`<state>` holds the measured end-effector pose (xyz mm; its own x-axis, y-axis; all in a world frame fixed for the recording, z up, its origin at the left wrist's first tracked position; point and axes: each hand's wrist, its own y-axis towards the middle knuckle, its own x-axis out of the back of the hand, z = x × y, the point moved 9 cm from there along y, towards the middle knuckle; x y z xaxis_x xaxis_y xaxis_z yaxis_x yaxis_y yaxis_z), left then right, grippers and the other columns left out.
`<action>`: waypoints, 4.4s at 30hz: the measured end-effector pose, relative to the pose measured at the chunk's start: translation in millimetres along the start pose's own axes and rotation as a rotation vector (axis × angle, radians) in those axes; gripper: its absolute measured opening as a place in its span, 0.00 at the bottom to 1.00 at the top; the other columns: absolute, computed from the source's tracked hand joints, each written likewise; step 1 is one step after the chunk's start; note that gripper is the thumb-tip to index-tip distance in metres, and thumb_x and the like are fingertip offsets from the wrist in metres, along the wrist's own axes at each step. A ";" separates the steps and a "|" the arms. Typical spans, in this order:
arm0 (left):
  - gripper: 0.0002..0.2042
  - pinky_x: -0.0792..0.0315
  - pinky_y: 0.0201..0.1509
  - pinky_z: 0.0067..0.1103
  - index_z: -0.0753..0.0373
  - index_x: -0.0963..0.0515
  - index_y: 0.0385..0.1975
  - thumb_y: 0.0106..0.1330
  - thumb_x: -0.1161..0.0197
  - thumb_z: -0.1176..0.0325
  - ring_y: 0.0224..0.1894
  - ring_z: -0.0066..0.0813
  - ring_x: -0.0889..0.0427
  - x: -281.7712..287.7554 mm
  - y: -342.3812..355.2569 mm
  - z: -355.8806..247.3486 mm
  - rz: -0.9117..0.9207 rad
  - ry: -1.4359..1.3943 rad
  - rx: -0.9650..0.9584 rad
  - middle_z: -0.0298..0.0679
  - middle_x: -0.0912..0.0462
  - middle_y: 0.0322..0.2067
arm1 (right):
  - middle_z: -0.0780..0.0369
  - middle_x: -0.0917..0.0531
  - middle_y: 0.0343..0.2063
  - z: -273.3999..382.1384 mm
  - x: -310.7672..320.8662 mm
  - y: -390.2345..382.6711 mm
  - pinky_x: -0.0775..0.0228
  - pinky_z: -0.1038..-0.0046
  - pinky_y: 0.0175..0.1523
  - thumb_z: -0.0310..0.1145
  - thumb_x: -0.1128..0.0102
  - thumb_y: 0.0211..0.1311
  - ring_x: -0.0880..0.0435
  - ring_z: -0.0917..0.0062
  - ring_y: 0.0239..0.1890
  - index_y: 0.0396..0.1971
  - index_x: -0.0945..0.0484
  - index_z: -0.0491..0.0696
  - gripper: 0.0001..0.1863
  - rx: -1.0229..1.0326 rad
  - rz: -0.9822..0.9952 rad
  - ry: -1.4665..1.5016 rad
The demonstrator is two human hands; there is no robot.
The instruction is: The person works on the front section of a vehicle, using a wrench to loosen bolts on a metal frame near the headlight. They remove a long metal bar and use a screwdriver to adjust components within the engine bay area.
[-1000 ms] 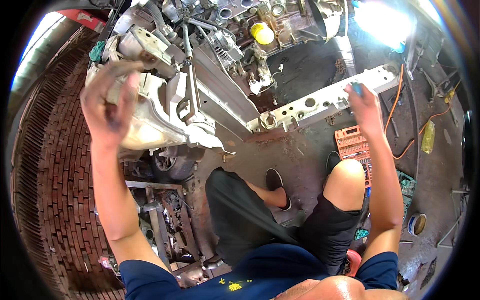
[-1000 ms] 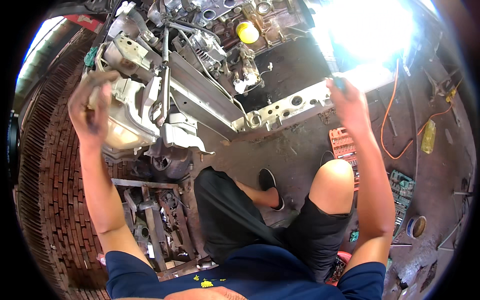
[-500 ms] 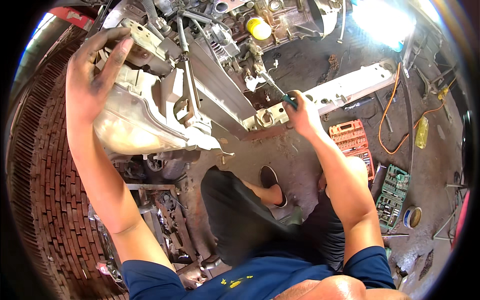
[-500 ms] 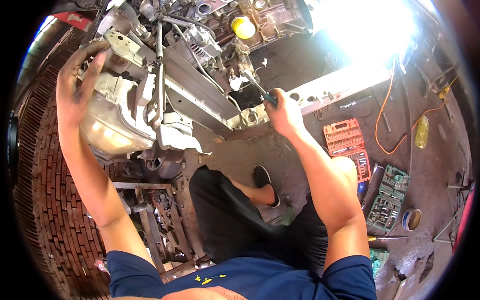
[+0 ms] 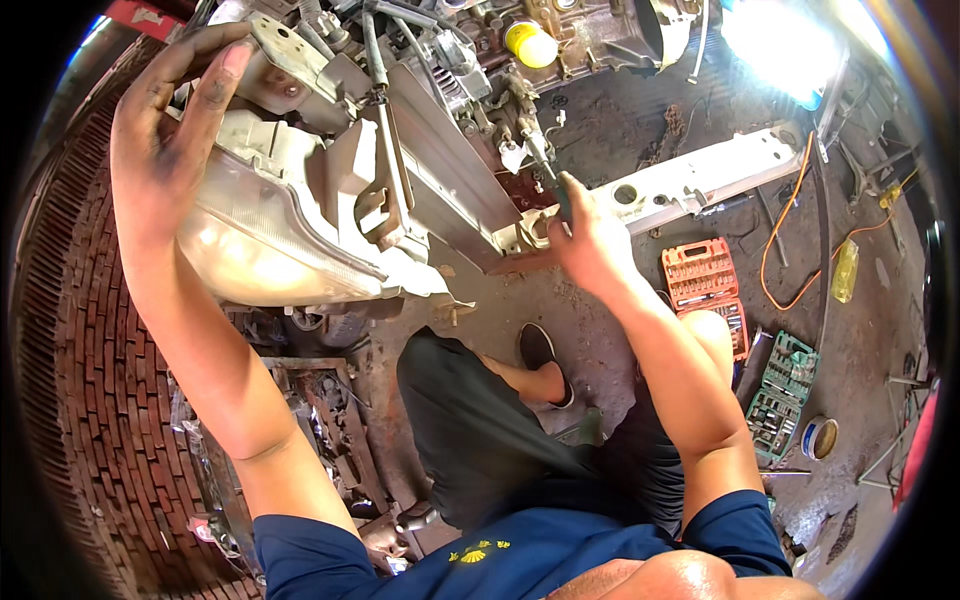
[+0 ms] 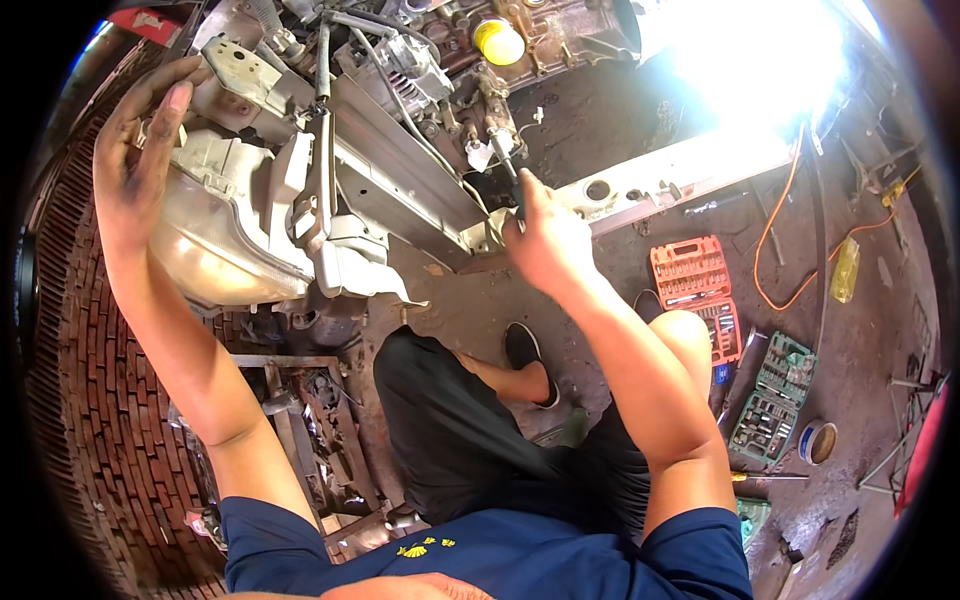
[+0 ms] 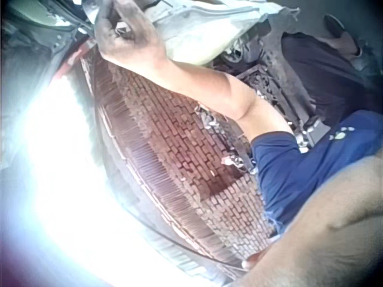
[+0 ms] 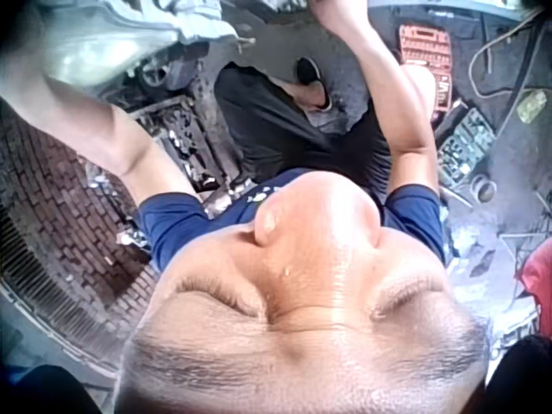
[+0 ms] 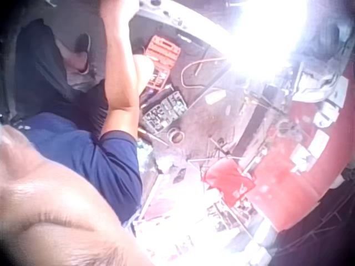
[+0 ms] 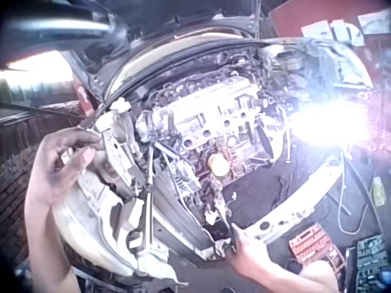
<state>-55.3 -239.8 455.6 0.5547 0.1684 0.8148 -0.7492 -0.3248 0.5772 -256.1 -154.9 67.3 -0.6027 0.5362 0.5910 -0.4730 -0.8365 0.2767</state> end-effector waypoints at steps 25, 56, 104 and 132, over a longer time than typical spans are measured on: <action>0.13 0.25 0.57 0.21 0.70 0.15 0.51 0.74 0.32 0.66 0.46 0.22 0.17 -10.4 4.0 -14.5 -0.032 0.050 -0.050 0.39 0.11 0.41 | 0.58 0.14 0.29 -47.9 -38.6 -15.4 0.28 0.68 0.30 0.48 0.46 0.81 0.19 0.73 0.24 0.53 0.22 0.44 0.20 -0.613 0.143 1.091; 0.16 0.25 0.54 0.15 0.74 0.18 0.57 0.80 0.40 0.67 0.48 0.21 0.15 -9.4 8.2 -1.4 0.079 0.032 0.027 0.43 0.10 0.48 | 0.59 0.14 0.31 -55.2 -35.6 -13.6 0.31 0.74 0.28 0.49 0.47 0.82 0.22 0.79 0.22 0.53 0.22 0.43 0.22 -0.419 0.054 0.985; 0.17 0.25 0.49 0.16 0.73 0.17 0.57 0.81 0.42 0.65 0.48 0.23 0.15 -16.1 15.9 -7.8 0.103 0.079 -0.094 0.44 0.10 0.48 | 0.66 0.20 0.26 -51.0 -22.3 -14.8 0.31 0.74 0.32 0.51 0.43 0.79 0.24 0.80 0.25 0.49 0.22 0.44 0.22 -0.260 -0.198 0.620; 0.17 0.24 0.52 0.17 0.74 0.18 0.57 0.81 0.42 0.65 0.49 0.23 0.14 -13.5 12.6 -12.6 0.084 0.112 -0.106 0.44 0.10 0.48 | 0.60 0.16 0.28 -44.7 -24.8 -15.6 0.23 0.67 0.38 0.58 0.46 0.79 0.16 0.70 0.29 0.51 0.23 0.41 0.29 -0.453 0.016 0.899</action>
<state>-76.8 -234.4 452.6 0.4489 0.2498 0.8580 -0.8287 -0.2430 0.5043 -262.5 -150.1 14.5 -0.7843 0.5675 -0.2505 -0.5475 -0.8231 -0.1507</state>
